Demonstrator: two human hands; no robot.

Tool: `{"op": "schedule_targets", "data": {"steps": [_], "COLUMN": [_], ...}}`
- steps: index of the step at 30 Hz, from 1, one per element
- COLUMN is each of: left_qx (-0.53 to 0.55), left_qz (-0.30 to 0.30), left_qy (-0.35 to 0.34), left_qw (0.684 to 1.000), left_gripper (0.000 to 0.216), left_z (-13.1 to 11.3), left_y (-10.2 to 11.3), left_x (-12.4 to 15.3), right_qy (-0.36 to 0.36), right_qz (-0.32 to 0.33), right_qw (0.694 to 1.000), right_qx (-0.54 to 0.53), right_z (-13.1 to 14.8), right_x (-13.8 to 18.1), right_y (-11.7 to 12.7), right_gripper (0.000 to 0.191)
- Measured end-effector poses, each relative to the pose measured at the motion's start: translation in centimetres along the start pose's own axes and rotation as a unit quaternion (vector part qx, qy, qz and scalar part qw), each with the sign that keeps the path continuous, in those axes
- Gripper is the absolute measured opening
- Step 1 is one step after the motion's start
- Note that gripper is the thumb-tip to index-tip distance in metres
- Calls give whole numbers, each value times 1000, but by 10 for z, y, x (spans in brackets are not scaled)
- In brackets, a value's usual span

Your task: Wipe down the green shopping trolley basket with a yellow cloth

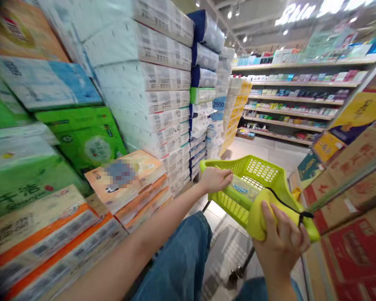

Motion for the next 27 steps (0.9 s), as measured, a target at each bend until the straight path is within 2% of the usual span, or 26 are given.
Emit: {"op": "schedule_targets", "data": {"steps": [27], "left_qx": [29], "left_qz": [17], "left_qy": [15], "left_qw": [999], "left_gripper": [43], "left_z": [1], "left_y": [-1], "left_x": [-3], "right_qy": [-15], "right_qz": [24], "right_qw": [1000], "right_qx": [-10], "right_z": [0], "right_x": [2], "right_y": [-2], "right_gripper": [51]}}
Point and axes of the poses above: each hand's wrist, its own x-axis away from the middle knuckle, its own y-axis out of the back of the hand, z = x × y, the point moved 8 cm from there along -x, towards the middle knuckle, and after that the axes turned 2 degrees about -z, right-handed, at the moved point
